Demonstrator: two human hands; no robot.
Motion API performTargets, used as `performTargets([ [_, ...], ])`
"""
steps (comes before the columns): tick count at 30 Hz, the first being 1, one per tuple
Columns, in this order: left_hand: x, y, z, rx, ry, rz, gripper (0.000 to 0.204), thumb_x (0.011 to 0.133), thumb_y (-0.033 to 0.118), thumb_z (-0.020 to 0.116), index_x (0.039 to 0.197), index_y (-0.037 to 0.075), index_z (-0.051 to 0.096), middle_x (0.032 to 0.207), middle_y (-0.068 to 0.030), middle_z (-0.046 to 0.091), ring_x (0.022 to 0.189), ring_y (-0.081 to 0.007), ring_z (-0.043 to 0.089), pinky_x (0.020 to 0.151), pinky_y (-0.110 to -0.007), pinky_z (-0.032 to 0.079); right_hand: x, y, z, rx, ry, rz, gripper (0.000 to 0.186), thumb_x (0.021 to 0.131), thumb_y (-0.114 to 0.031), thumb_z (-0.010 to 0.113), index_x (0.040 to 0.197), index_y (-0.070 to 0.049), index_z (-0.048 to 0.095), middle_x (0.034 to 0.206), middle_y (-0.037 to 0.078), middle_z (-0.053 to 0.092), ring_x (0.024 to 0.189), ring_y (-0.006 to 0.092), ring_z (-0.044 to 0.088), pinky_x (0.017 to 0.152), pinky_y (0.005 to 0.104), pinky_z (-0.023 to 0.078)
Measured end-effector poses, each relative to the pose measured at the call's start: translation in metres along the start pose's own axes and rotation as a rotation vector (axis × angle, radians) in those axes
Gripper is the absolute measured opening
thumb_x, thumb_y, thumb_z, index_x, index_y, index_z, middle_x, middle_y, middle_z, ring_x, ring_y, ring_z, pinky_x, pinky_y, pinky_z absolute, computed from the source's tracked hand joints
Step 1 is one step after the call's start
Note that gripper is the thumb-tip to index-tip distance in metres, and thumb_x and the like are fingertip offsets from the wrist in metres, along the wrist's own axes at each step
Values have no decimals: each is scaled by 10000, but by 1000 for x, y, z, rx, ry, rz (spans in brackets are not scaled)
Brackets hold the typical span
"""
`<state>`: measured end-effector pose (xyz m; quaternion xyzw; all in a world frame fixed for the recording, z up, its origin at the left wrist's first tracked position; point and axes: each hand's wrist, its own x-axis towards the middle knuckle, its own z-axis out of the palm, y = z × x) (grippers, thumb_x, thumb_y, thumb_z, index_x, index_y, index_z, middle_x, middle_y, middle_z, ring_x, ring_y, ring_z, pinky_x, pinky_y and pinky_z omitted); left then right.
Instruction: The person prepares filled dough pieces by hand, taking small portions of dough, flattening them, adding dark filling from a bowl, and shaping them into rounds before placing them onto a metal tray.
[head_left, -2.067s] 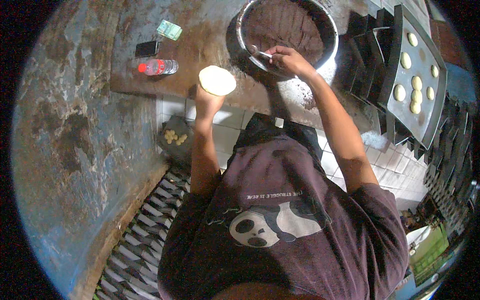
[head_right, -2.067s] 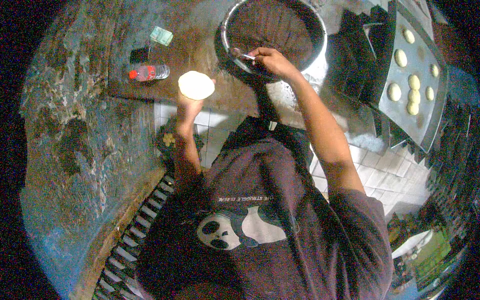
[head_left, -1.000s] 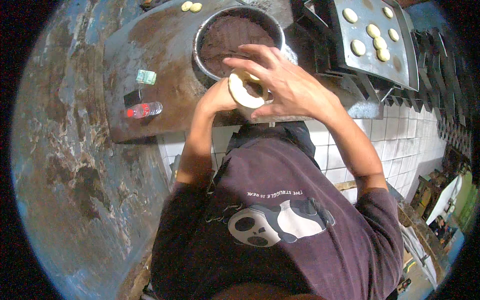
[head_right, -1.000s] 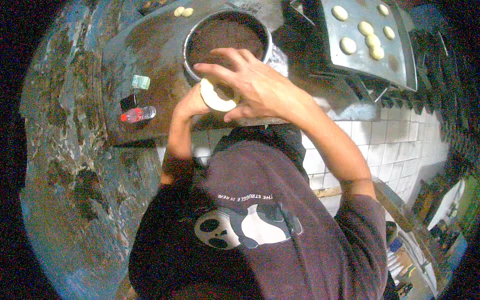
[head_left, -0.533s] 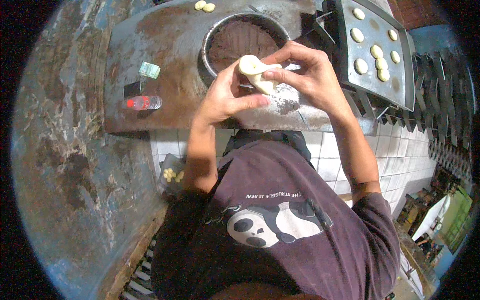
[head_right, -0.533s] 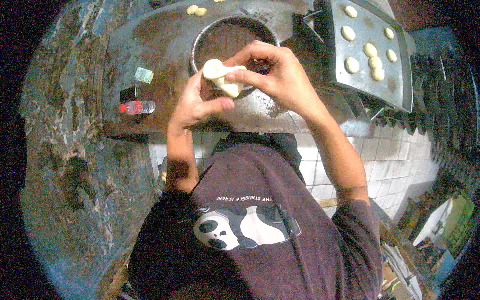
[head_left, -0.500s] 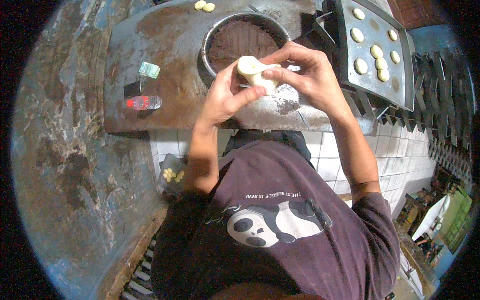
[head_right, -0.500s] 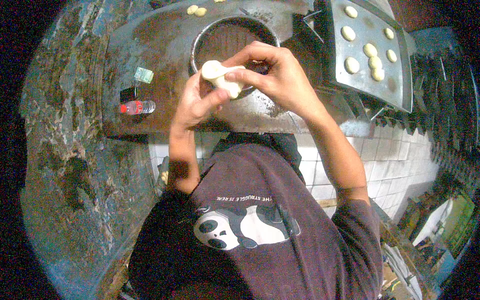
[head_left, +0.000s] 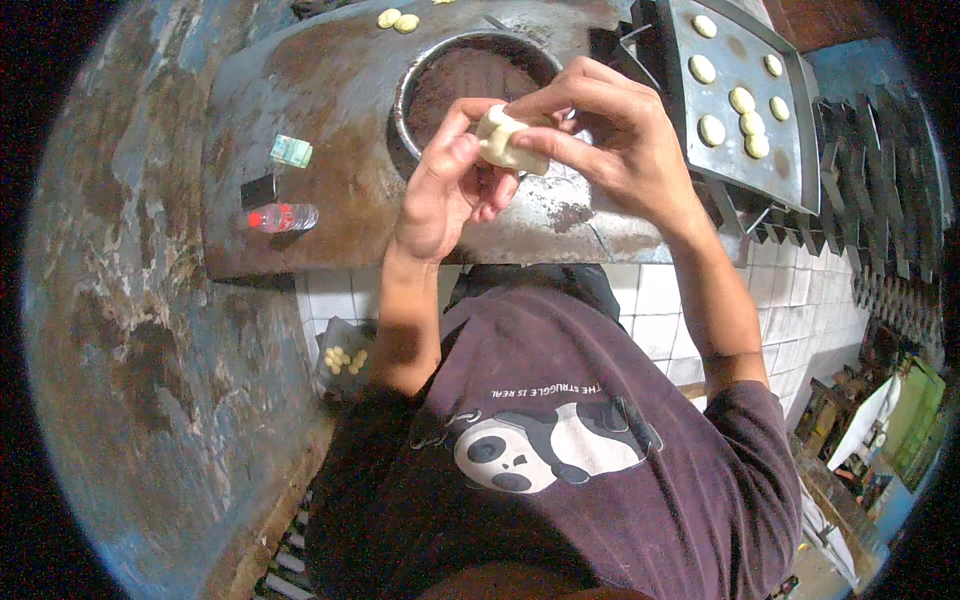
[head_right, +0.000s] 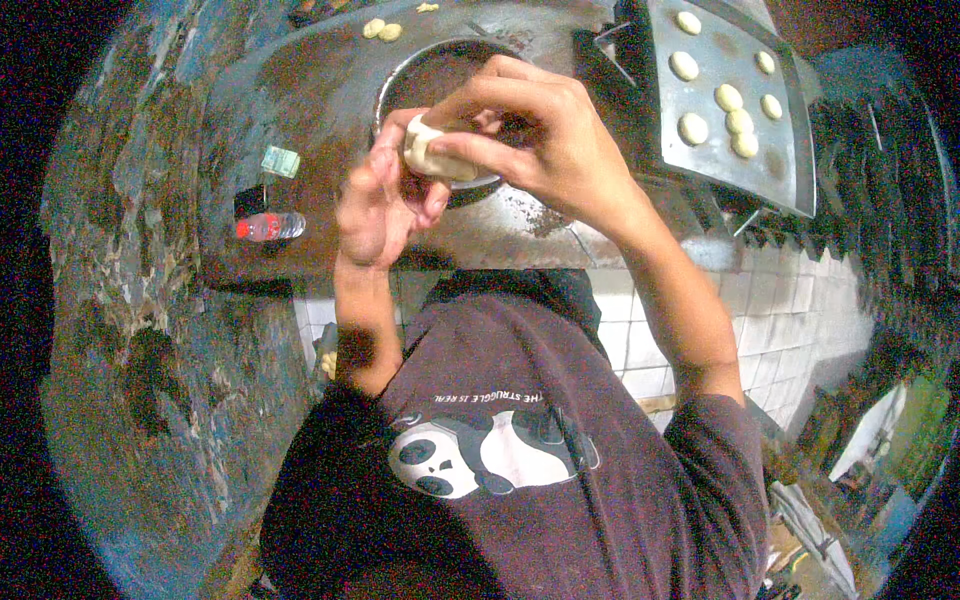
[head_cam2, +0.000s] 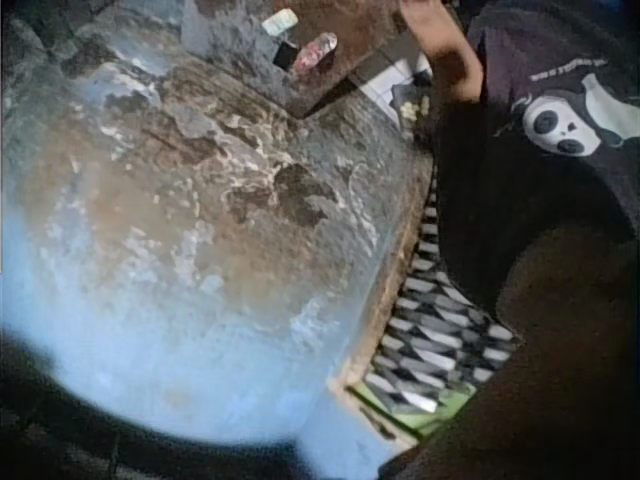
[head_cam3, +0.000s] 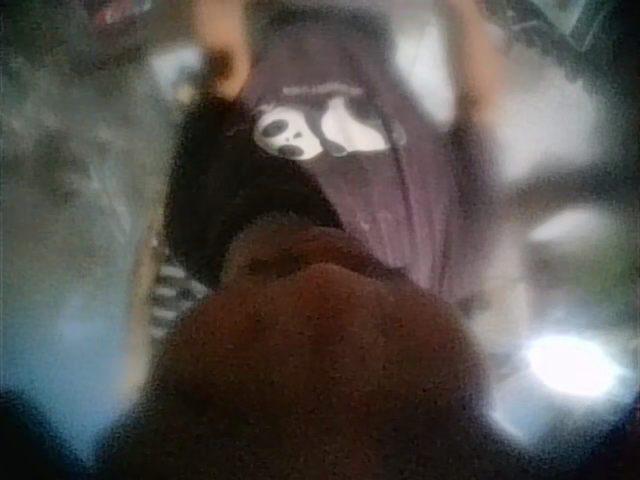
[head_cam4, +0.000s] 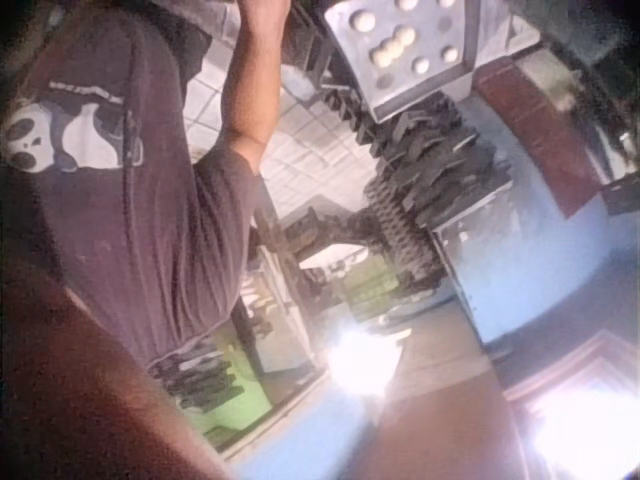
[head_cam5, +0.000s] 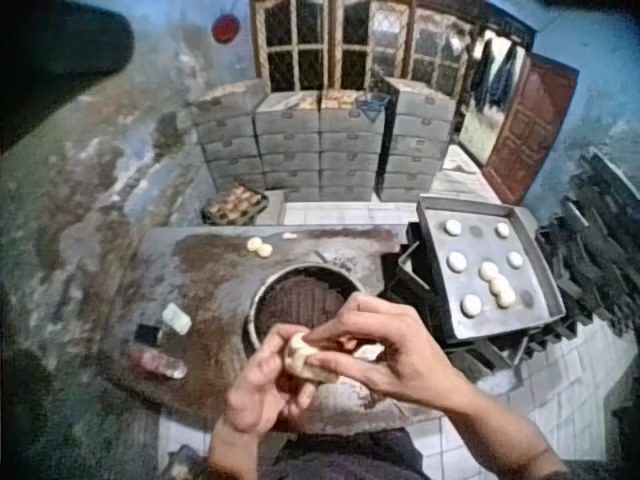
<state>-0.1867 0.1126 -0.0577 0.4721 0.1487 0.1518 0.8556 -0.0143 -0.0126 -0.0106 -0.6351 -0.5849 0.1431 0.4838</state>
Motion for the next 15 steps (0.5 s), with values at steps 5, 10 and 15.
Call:
performTargets([
  [5, 15, -11, 9, 204, 97, 98, 327, 985, 285, 691, 1203, 61, 595, 929, 28, 645, 695, -13, 513, 555, -172, 372, -6, -10, -4, 205, 80, 202, 505, 868, -103, 778, 1362, -116, 675, 1235, 121, 665, 795, 165, 652, 764, 312, 553],
  [10, 30, -16, 28, 52, 54, 93, 249, 986, 217, 626, 1165, 46, 597, 973, -8, 656, 706, -16, 534, 539, -176, 389, -10, 3, -17, -219, -61, -211, 573, 805, -235, 874, 1331, -88, 703, 1199, 147, 634, 1054, 251, 654, 903, 372, 543],
  [15, 40, 3, 46, -28, 61, -42, 350, 1000, 182, 661, 1293, 69, 508, 921, -43, 670, 623, -7, 513, 473, -171, 361, -28, 37, -13, 200, 286, 149, 238, 933, -231, 779, 1086, -50, 805, 919, 62, 701, 835, 152, 663, 750, 301, 546],
])
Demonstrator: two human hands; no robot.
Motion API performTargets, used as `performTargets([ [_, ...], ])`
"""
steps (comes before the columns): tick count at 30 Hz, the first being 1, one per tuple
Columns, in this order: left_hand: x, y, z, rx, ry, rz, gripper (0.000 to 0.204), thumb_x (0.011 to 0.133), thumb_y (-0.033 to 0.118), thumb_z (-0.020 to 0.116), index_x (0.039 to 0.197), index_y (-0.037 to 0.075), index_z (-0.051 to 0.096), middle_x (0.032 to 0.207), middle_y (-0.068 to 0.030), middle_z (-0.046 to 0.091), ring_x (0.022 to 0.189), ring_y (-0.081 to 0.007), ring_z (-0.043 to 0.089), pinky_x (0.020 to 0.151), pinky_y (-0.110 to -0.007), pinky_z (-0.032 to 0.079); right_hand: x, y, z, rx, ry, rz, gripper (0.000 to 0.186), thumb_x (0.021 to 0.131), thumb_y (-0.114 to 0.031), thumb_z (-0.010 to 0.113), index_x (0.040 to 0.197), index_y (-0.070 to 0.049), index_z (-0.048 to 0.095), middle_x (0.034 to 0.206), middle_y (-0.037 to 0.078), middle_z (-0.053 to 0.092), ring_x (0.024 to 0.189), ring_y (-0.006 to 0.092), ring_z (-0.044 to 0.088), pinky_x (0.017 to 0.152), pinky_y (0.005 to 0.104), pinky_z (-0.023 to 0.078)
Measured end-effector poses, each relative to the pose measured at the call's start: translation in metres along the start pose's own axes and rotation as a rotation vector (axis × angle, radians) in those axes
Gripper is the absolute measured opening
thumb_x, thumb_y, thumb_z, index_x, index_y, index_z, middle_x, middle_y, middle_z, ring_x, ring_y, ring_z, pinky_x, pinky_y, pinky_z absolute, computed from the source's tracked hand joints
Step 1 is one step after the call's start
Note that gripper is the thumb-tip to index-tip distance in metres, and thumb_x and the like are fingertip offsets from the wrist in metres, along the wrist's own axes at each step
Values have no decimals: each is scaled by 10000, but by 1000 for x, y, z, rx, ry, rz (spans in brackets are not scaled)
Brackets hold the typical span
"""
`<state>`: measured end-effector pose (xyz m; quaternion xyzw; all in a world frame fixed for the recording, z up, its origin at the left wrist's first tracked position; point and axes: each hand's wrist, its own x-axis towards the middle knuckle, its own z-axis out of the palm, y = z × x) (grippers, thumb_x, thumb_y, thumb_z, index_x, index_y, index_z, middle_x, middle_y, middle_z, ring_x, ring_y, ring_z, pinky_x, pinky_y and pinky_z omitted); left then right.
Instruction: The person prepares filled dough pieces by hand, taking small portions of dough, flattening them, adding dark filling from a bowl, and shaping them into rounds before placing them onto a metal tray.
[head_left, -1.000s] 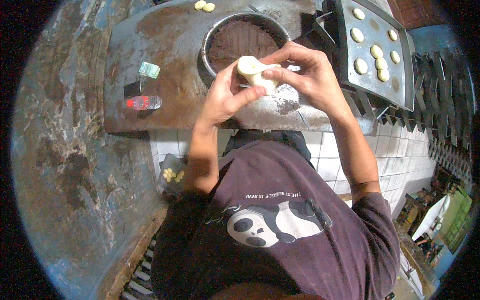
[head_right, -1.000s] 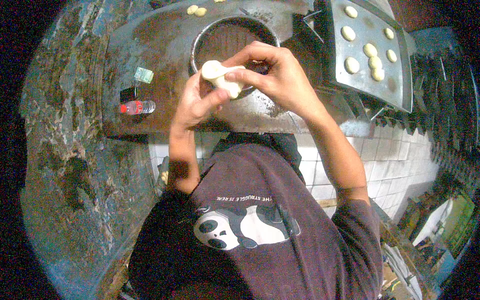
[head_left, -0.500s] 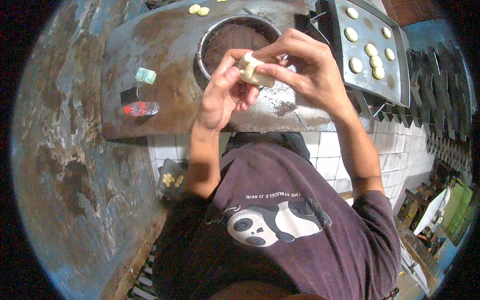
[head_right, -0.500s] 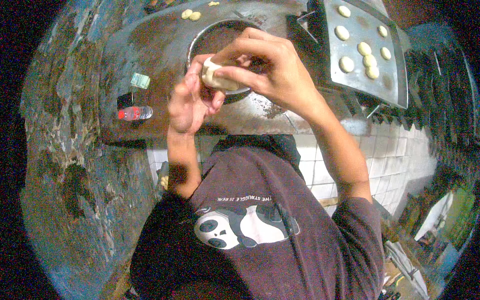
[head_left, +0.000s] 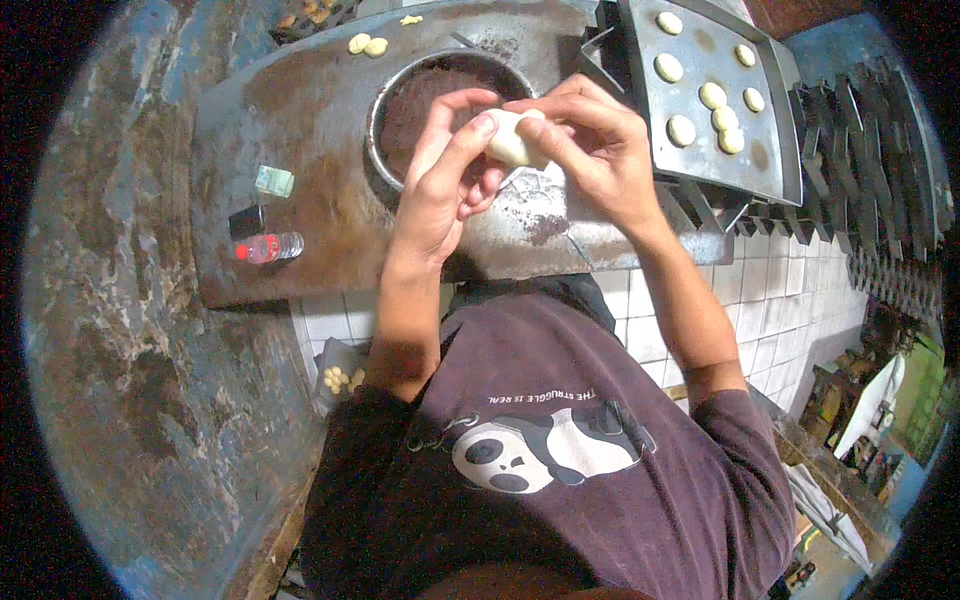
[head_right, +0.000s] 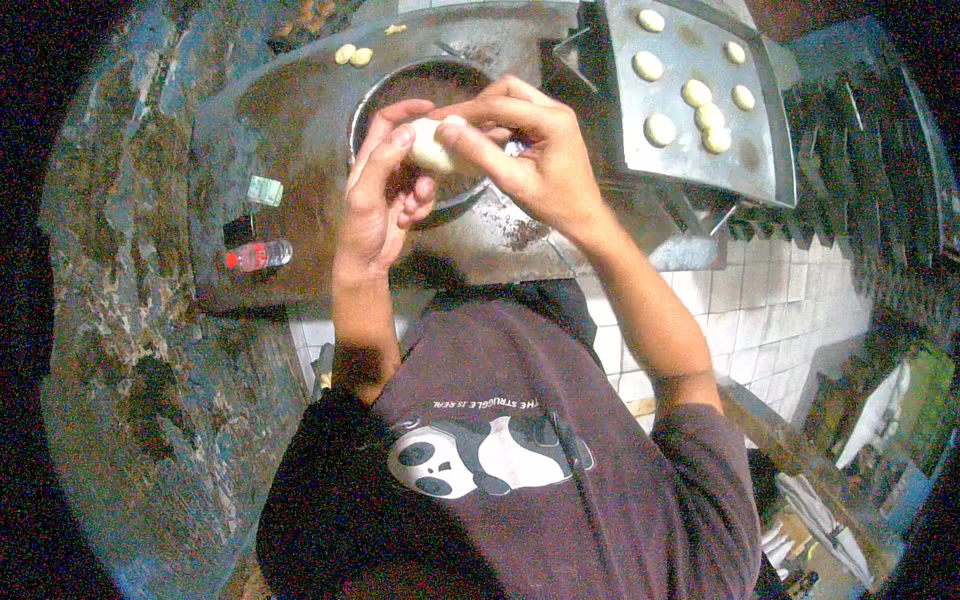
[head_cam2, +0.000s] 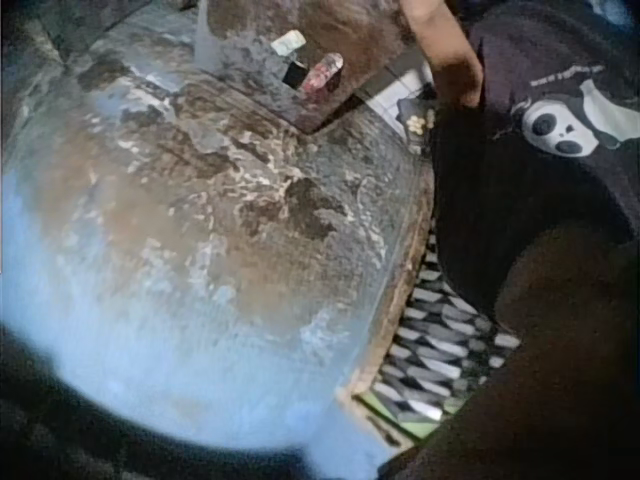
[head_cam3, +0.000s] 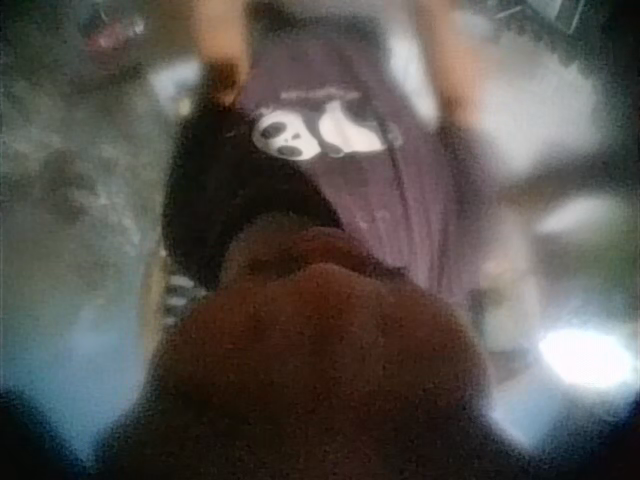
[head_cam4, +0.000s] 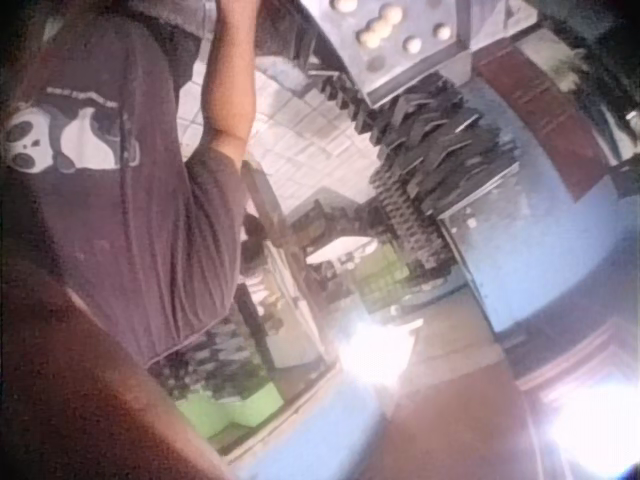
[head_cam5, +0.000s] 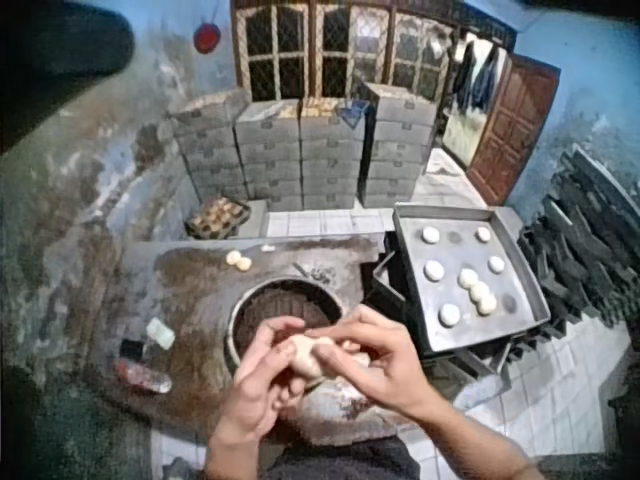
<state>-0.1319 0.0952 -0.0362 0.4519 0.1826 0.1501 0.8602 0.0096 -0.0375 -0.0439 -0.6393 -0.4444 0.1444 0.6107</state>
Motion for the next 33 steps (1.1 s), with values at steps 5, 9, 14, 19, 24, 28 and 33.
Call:
performTargets([
  [5, 31, -12, 31, 355, 149, 375, 340, 923, 129, 791, 1184, 50, 586, 922, -31, 689, 707, -35, 584, 604, -188, 469, -15, -4, -7, 845, 106, 601, 359, 997, -250, 719, 1280, -32, 678, 1080, 59, 728, 956, 146, 713, 754, 296, 628],
  [9, 57, -8, 73, 372, 6, 509, 287, 870, 102, 799, 1094, 47, 629, 963, -24, 670, 886, -93, 638, 795, -257, 529, -30, 5, -18, 1150, 87, 547, 409, 938, -105, 766, 1295, -82, 568, 1144, 52, 709, 968, 145, 715, 653, 276, 658],
  [14, 70, -29, 139, 127, -233, 370, 300, 837, 51, 761, 1096, 15, 613, 993, -50, 693, 965, -111, 653, 900, -281, 529, -25, 14, -50, 504, 501, 119, 336, 959, -101, 748, 1271, -6, 666, 1107, 55, 725, 922, 113, 671, 832, 296, 591],
  [19, 97, -56, 179, 132, -306, 463, 442, 773, 1, 776, 1151, 18, 547, 1078, -91, 654, 1018, -143, 678, 932, -310, 552, -36, 27, -110, 581, 407, 107, 244, 970, -127, 722, 1142, 46, 724, 1089, 56, 736, 1000, 117, 644, 950, 300, 505],
  [24, 109, -65, 217, 105, -459, 492, 583, 745, -35, 793, 1229, 25, 474, 1110, -80, 601, 1084, -210, 701, 925, -334, 561, -46, 28, -163, 570, 316, 109, 448, 898, -265, 771, 1199, 56, 687, 1091, 70, 735, 971, 137, 678, 887, 303, 528],
  [28, 131, -92, 241, 198, -435, 443, 599, 779, -40, 737, 1287, 24, 426, 1047, -65, 619, 985, -180, 702, 998, -374, 500, -55, 50, -188, 530, 525, 109, 459, 904, -273, 761, 1223, 41, 658, 1167, 110, 716, 1057, 168, 671, 941, 325, 521],
  [33, 187, -132, 231, 692, -154, 565, 615, 756, -27, 811, 1269, 58, 483, 1068, -93, 655, 903, -165, 716, 786, -308, 564, -31, 38, -304, -134, -51, 331, 405, 860, -95, 820, 1231, 11, 695, 1110, 137, 752, 931, 227, 753, 840, 394, 603],
])
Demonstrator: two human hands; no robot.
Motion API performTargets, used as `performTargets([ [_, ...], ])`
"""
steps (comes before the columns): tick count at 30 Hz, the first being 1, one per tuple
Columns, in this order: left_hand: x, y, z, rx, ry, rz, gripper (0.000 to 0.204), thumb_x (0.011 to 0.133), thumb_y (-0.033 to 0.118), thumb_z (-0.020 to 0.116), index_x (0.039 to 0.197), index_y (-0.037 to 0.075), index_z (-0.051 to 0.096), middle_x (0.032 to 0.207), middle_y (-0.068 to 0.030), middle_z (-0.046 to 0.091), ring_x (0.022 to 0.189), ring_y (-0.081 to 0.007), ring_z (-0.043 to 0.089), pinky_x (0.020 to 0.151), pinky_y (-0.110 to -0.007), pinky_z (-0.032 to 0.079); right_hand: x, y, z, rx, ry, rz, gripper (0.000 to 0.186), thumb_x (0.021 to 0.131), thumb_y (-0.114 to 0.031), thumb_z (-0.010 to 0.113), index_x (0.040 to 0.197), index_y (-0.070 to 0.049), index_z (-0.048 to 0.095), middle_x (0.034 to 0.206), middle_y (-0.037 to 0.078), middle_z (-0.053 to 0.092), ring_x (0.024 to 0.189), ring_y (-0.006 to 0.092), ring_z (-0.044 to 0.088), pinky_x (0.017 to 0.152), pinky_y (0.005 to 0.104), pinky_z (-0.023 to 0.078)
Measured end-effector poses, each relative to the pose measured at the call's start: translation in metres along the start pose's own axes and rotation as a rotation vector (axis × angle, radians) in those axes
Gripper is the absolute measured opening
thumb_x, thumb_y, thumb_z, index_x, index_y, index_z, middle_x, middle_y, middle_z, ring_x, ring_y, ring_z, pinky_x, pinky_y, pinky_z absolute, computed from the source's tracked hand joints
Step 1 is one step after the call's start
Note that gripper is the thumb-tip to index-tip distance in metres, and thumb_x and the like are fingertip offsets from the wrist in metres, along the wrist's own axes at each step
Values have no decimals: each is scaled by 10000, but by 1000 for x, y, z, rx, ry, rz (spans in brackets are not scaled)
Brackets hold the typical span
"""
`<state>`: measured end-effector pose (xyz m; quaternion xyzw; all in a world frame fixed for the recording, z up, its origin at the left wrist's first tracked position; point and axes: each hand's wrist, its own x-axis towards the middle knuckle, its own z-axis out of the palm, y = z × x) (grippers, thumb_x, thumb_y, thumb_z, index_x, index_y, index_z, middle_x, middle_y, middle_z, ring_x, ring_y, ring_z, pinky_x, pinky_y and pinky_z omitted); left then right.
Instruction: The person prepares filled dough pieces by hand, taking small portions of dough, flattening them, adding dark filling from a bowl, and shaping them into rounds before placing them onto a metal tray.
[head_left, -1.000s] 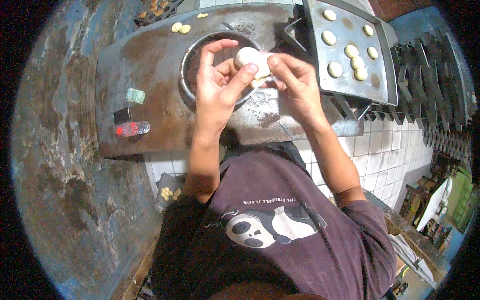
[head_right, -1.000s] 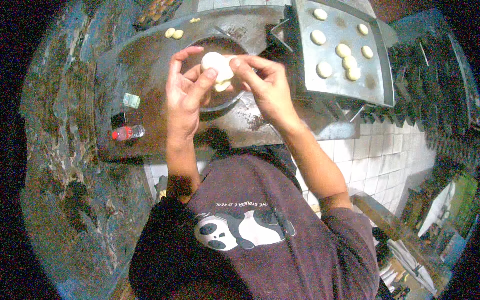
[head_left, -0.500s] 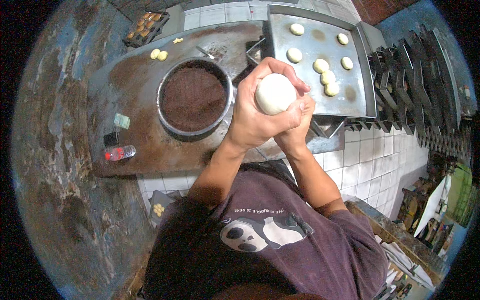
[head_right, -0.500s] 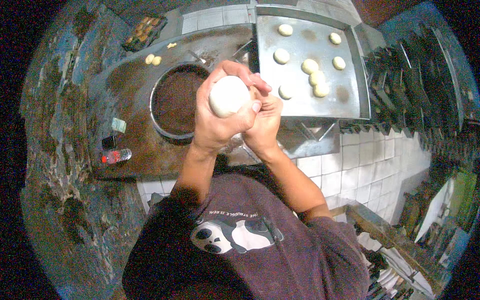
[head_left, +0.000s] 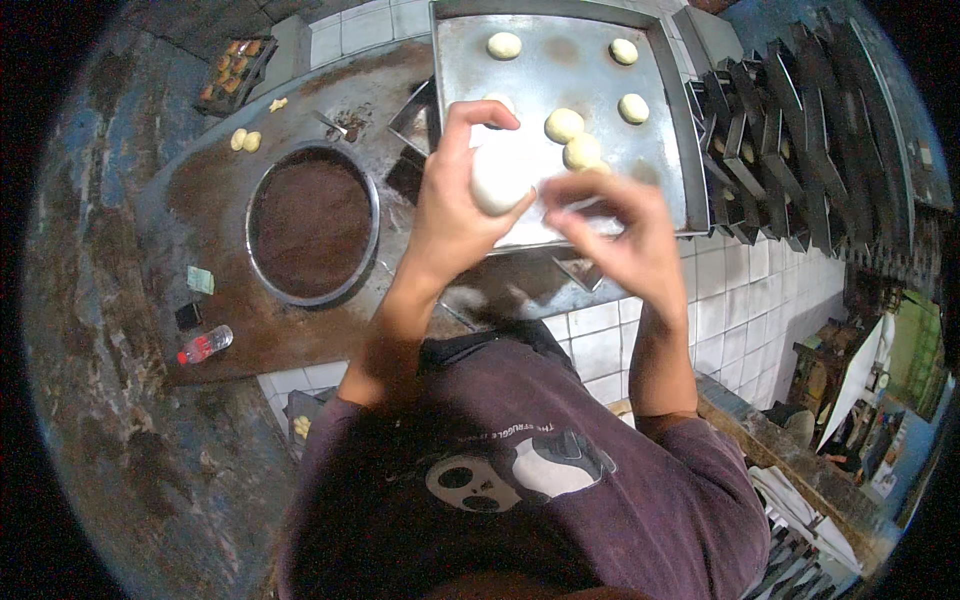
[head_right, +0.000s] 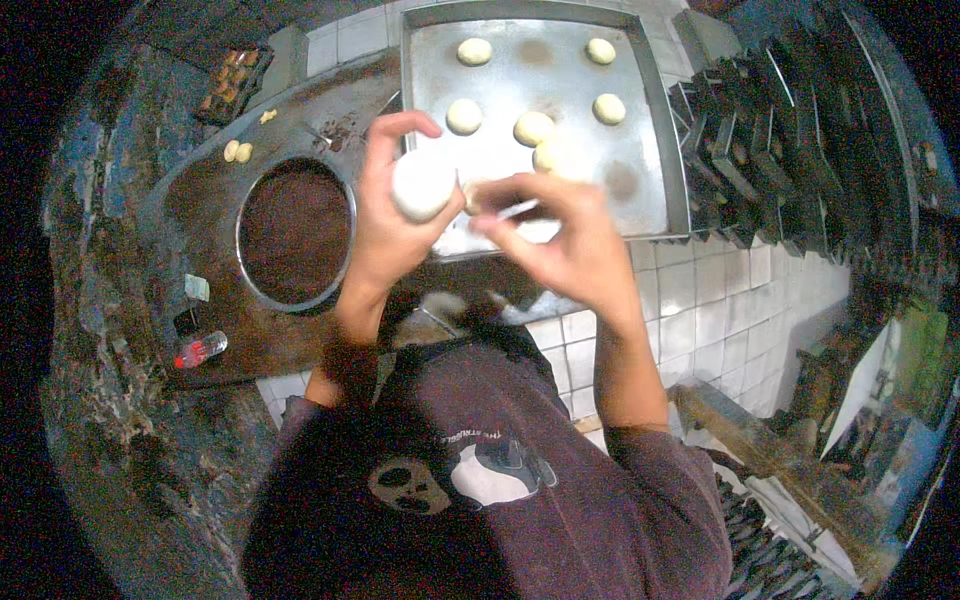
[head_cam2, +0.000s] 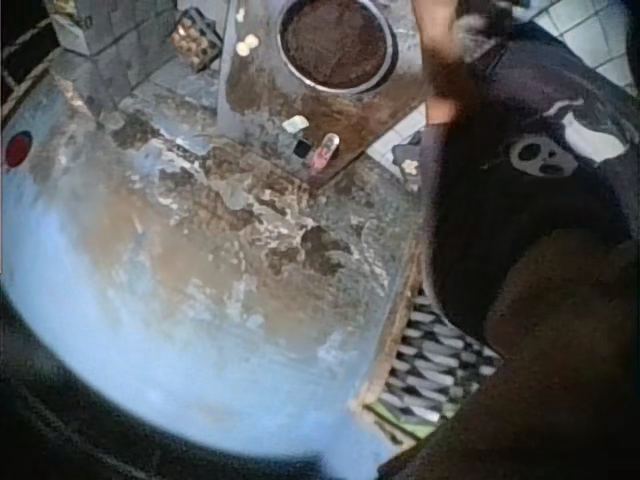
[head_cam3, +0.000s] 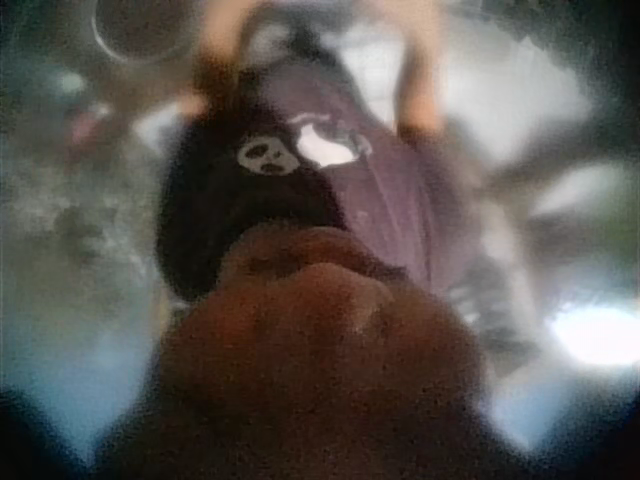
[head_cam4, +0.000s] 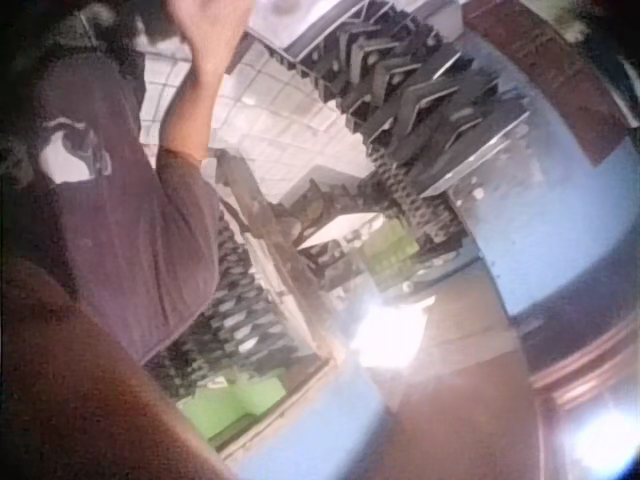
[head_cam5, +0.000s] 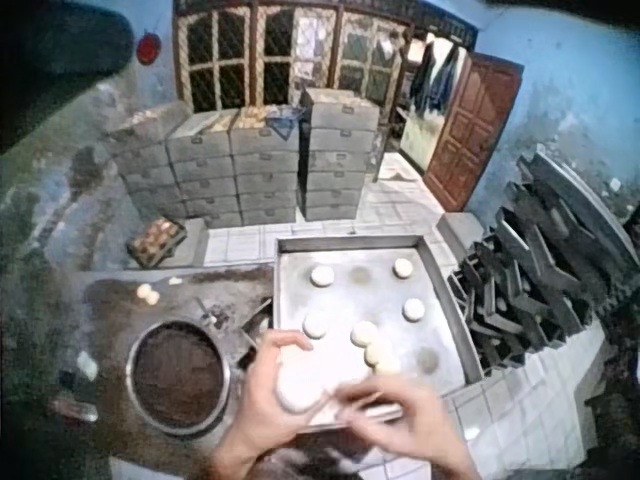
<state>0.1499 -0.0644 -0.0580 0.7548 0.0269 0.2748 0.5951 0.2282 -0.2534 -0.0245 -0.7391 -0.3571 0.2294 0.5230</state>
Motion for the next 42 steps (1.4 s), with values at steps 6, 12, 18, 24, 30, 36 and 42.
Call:
performTargets([
  [6, 54, -85, 65, 90, -156, -23, 593, 767, -66, 717, 1268, 104, 451, 913, -213, 742, 923, -432, 743, 744, -462, 580, 72, 61, -35, -213, 131, -104, 462, 804, -255, 888, 1220, -102, 755, 1063, 73, 733, 977, 198, 707, 845, 343, 584],
  [12, 117, -133, 65, 453, -192, -58, 940, 724, 172, 851, 1495, 195, 313, 1190, -305, 629, 1003, -512, 685, 881, -553, 560, 163, 140, -86, -81, 77, -32, 394, 908, -205, 802, 1221, 21, 721, 1077, 94, 759, 986, 143, 691, 906, 303, 537],
  [18, 106, -129, 3, 620, 11, -135, 1059, 729, 287, 882, 1584, 251, 259, 1459, -240, 484, 1203, -486, 626, 1021, -538, 538, 239, 244, -93, -850, 24, -164, 480, 991, -343, 655, 1319, 7, 647, 1443, 270, 570, 1248, 416, 615, 1054, 493, 496],
  [24, 13, -107, -68, 574, 239, -371, 902, 792, 159, 858, 1545, 107, 366, 1313, -175, 562, 1051, -278, 619, 908, -390, 511, 233, 271, -70, -1110, -30, -261, 859, 1068, -603, 386, 1549, 107, 341, 1651, 294, 288, 1573, 393, 216, 1283, 466, 209],
  [30, -83, -98, -103, 454, 536, -535, 799, 866, 42, 809, 1534, 103, 373, 1195, -76, 576, 627, -33, 364, 594, -175, 348, 277, 235, -131, -61, -165, 148, 759, 1107, -589, 251, 1627, -39, 302, 1694, 178, 278, 1585, 260, 218, 1298, 393, 143],
  [36, -87, -89, -87, 413, 561, -549, 738, 880, -3, 782, 1508, 105, 408, 1199, -48, 565, 665, -29, 369, 627, -166, 343, 250, 256, -76, -677, -120, -77, 799, 1097, -575, 292, 1624, 23, 230, 1700, 203, 244, 1590, 379, 160, 1300, 444, 122],
  [42, -32, -63, -39, 309, 438, -415, 630, 885, 14, 759, 1442, 34, 466, 1245, -97, 617, 813, -81, 577, 709, -218, 479, 238, 197, -149, -57, 41, -62, 661, 1077, -528, 441, 1569, -87, 418, 1567, 127, 495, 1484, 305, 375, 1220, 427, 286],
])
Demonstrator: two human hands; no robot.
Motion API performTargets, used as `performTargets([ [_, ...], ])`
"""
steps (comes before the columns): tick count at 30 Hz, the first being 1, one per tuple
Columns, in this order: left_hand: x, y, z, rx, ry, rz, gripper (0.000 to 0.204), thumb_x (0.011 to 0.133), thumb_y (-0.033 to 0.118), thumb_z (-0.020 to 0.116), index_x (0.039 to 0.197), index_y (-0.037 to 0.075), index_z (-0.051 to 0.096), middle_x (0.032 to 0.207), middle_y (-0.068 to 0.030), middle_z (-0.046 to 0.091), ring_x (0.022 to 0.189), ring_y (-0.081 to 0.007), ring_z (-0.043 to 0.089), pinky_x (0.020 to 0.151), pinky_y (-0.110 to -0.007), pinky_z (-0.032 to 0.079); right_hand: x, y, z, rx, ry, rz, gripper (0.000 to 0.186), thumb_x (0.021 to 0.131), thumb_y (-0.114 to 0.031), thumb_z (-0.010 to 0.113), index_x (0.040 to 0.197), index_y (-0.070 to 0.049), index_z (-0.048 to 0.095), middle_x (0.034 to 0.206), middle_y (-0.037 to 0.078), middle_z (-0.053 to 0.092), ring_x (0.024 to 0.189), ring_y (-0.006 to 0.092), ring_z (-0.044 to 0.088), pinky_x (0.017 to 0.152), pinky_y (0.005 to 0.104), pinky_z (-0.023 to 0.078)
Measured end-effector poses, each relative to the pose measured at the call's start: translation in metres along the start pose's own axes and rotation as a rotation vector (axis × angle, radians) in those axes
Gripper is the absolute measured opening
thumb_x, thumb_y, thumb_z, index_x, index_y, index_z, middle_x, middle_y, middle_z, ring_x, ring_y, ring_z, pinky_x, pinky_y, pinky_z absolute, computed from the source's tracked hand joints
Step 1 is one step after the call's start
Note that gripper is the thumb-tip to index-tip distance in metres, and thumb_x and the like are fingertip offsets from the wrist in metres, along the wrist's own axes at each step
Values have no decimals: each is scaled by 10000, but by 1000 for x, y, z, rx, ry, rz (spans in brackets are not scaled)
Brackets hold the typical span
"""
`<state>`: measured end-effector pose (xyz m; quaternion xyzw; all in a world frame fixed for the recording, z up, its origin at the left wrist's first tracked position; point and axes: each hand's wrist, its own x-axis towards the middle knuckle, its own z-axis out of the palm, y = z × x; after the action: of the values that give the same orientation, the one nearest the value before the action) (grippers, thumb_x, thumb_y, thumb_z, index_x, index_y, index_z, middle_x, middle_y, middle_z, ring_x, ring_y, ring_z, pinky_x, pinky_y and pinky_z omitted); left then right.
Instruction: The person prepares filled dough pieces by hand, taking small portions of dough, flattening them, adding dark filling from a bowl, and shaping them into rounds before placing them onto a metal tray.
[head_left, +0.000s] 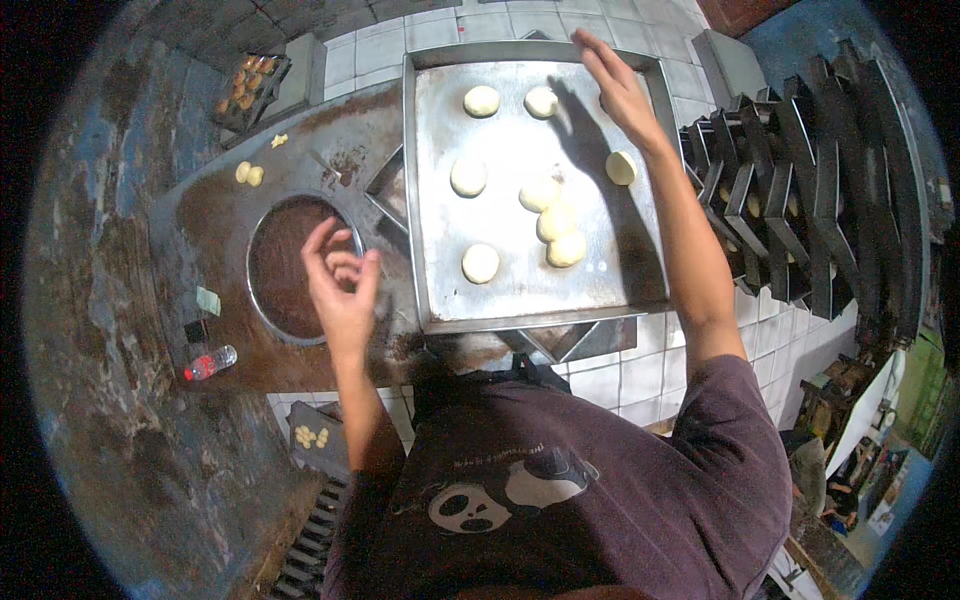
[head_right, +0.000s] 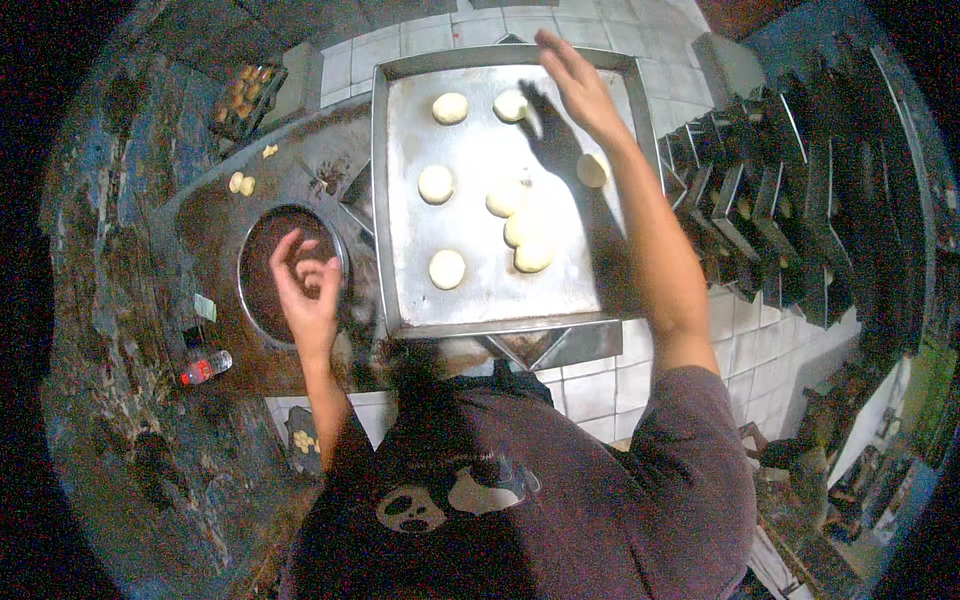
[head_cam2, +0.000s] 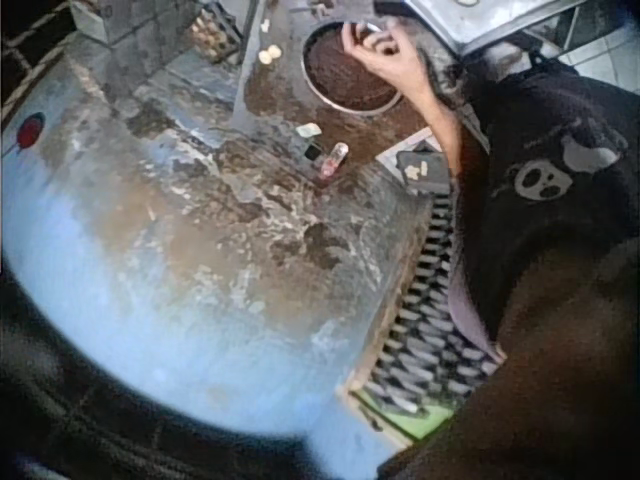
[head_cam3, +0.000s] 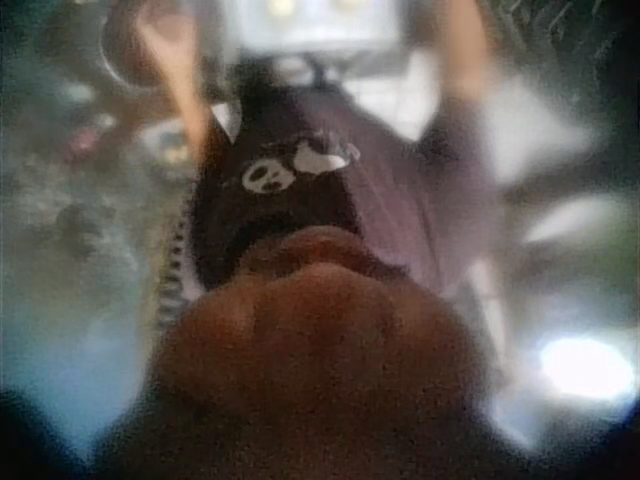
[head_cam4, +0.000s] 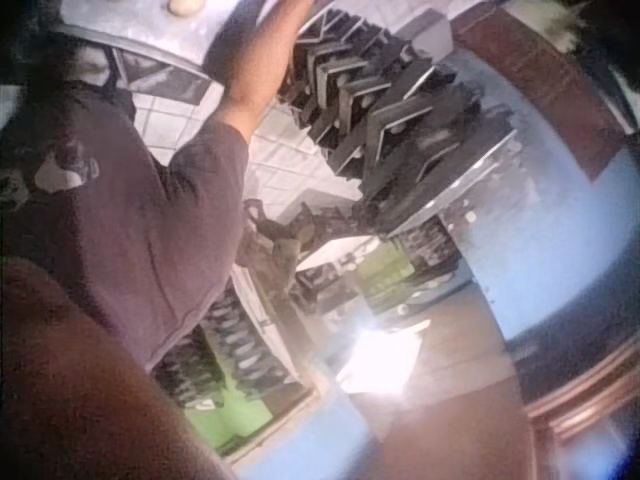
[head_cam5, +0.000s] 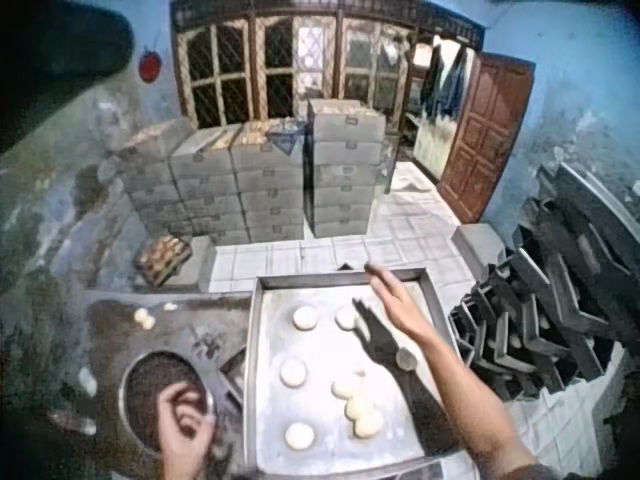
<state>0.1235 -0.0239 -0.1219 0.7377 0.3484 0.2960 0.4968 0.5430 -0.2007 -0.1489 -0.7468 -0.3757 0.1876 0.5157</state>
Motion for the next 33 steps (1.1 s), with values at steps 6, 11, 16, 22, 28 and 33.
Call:
performTargets([
  [6, -8, 27, 61, -10, -369, 125, 495, 889, 73, 746, 1344, 10, 560, 1236, -146, 671, 1052, -222, 675, 890, -328, 532, -129, -82, -16, -478, -423, -47, 469, 921, -231, 758, 1328, -16, 667, 1291, 172, 706, 1186, 322, 681, 1028, 425, 523],
  [11, -12, 37, 101, -51, -600, 159, 473, 906, 106, 740, 1332, 5, 562, 1257, -173, 673, 1120, -277, 687, 938, -375, 556, -195, -75, 4, -439, -475, -8, 435, 868, -187, 784, 1253, -13, 682, 1212, 185, 710, 1107, 375, 683, 979, 440, 535],
  [16, 6, 44, 140, -37, -652, 192, 544, 909, 178, 742, 1370, -14, 527, 1308, -217, 642, 1153, -339, 674, 961, -420, 557, -230, -72, 28, -390, -264, 58, 414, 880, -211, 779, 1245, -43, 677, 1247, 162, 678, 1110, 382, 665, 962, 454, 532],
  [22, 111, 13, 249, 372, -525, 529, 723, 822, 170, 754, 1442, -55, 459, 1399, -290, 525, 1290, -441, 542, 1110, -487, 455, -271, -91, 57, -145, 101, 91, 389, 907, -191, 768, 1258, -43, 688, 1302, 166, 667, 1188, 344, 659, 1008, 405, 519],
  [28, 188, -3, 314, 832, -686, 451, 548, 720, 173, 828, 1185, -54, 648, 1283, -291, 607, 1195, -428, 608, 1034, -479, 511, -329, -113, 66, 52, 184, 181, 320, 874, -144, 795, 1167, -31, 733, 1188, 146, 722, 1146, 294, 682, 1001, 392, 521],
  [33, 184, 16, 293, 512, -753, 314, 450, 734, 176, 832, 1103, -15, 658, 1116, -192, 698, 1070, -308, 688, 884, -407, 559, -363, -97, 55, 129, 269, 270, 267, 884, -87, 767, 1137, -7, 735, 1155, 139, 727, 1110, 271, 685, 981, 373, 520],
])
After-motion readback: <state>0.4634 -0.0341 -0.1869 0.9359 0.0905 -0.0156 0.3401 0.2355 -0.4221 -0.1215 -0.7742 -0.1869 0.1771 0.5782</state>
